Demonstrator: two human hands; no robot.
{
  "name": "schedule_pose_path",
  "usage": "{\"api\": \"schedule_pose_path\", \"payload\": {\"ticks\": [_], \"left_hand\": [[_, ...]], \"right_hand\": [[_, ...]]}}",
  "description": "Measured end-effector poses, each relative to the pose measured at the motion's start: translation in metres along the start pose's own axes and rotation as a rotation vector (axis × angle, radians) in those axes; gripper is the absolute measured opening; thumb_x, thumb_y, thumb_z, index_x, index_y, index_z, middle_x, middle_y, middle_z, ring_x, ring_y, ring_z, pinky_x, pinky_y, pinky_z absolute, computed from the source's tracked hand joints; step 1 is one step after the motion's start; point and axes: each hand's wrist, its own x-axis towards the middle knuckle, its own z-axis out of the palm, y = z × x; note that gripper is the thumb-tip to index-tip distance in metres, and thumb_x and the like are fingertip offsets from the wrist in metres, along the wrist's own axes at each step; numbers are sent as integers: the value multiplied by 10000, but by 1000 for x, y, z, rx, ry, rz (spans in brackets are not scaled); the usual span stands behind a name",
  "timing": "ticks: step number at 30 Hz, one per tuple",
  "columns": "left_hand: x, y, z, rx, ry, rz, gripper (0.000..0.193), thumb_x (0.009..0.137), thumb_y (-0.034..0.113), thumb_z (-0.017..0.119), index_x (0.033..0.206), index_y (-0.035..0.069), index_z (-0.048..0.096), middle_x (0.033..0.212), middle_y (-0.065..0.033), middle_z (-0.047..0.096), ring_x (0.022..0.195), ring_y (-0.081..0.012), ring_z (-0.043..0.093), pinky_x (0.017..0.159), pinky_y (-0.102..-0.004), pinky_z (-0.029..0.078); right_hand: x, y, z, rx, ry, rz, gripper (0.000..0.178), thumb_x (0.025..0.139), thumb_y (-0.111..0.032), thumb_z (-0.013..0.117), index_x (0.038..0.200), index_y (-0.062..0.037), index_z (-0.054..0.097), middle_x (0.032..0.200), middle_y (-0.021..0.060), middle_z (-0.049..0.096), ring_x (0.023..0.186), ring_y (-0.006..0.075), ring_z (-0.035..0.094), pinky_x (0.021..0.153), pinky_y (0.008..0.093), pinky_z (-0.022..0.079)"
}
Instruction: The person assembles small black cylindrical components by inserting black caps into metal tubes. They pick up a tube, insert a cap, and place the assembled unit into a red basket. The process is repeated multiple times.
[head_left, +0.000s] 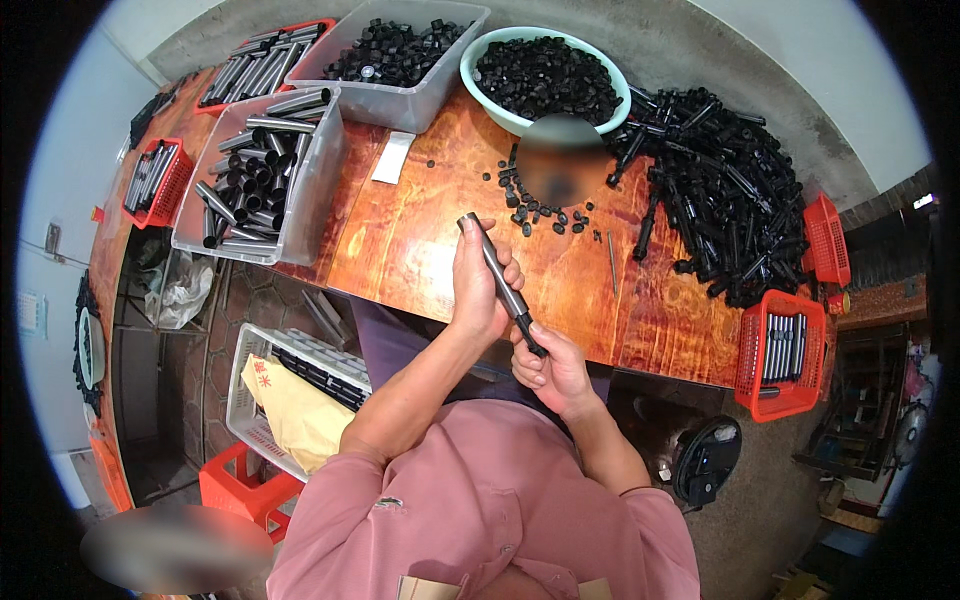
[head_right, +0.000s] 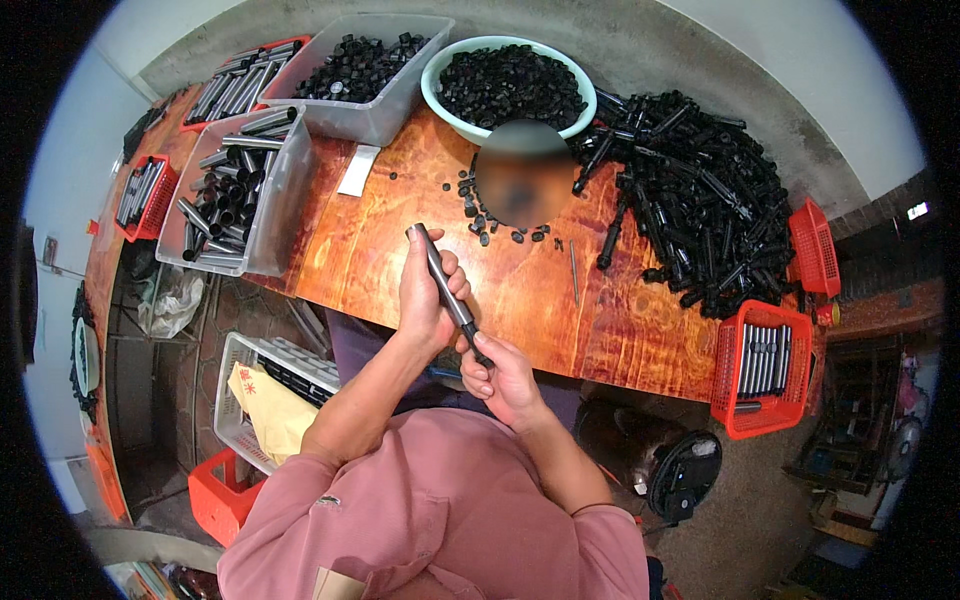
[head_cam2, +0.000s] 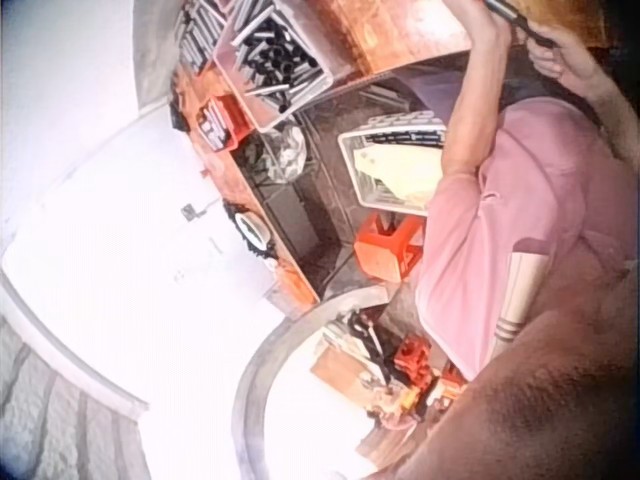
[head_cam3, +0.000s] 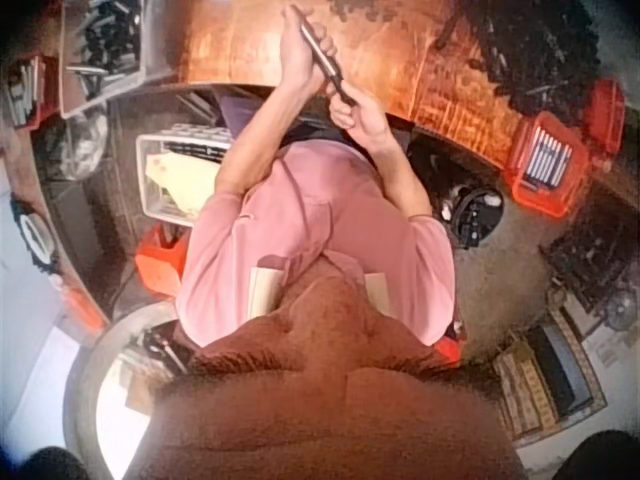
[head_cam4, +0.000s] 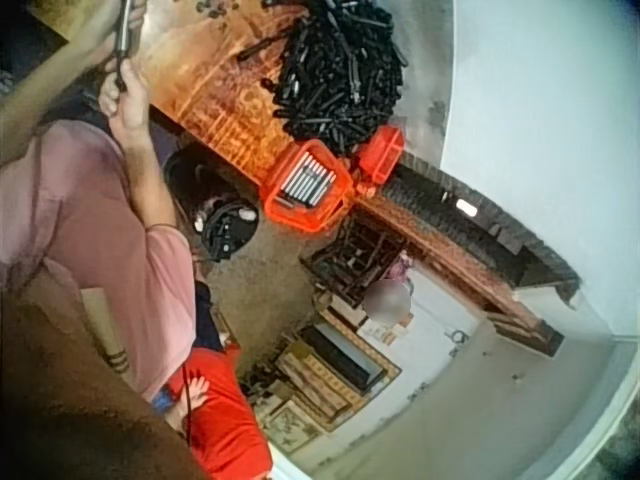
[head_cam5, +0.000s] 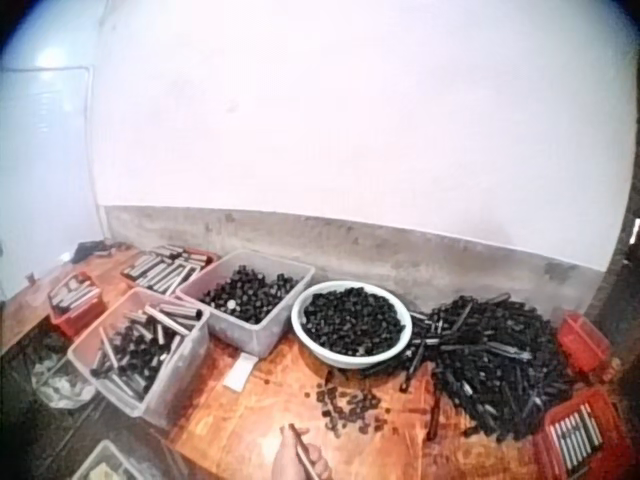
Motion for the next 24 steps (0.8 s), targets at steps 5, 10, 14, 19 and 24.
{"api": "schedule_pose_path", "payload": {"ticks": [5,10,14,19,24], "left_hand": [[-1,-3,5,37,86,45,394,1074,503,461,1157,119,438,725,-16,461,530,-98,439,470,-260,384],[-3,-3,2,21,79,45,427,1073,507,459,1183,94,452,726,-14,463,541,-99,438,485,-259,397],[-4,2,4,-22,18,-51,458,1072,532,433,1205,97,486,756,-29,517,594,-131,497,543,-291,446],[-3,5,1,11,56,-153,511,1070,579,369,1047,101,545,770,-27,508,653,-148,519,604,-324,480],[5,-2,-12,-173,-60,-214,535,1069,603,347,1057,109,551,689,-9,468,563,-142,457,542,-298,421]], "right_hand": [[2,2,4,-84,56,-44,273,1074,-279,483,1030,-18,553,646,-35,409,476,41,296,452,205,242],[0,2,11,-136,87,-62,256,1073,-260,474,1006,-27,556,636,-51,389,480,33,274,453,196,228],[1,4,4,-278,133,-107,247,1058,-239,507,1035,-3,578,619,-25,450,464,70,358,465,229,290],[-1,15,7,-1306,439,-605,256,968,-158,623,1155,16,618,757,41,604,651,169,571,605,316,443],[1,16,11,-971,374,-832,478,1017,-370,567,1279,30,548,1177,127,582,1076,207,573,929,335,447]]}}
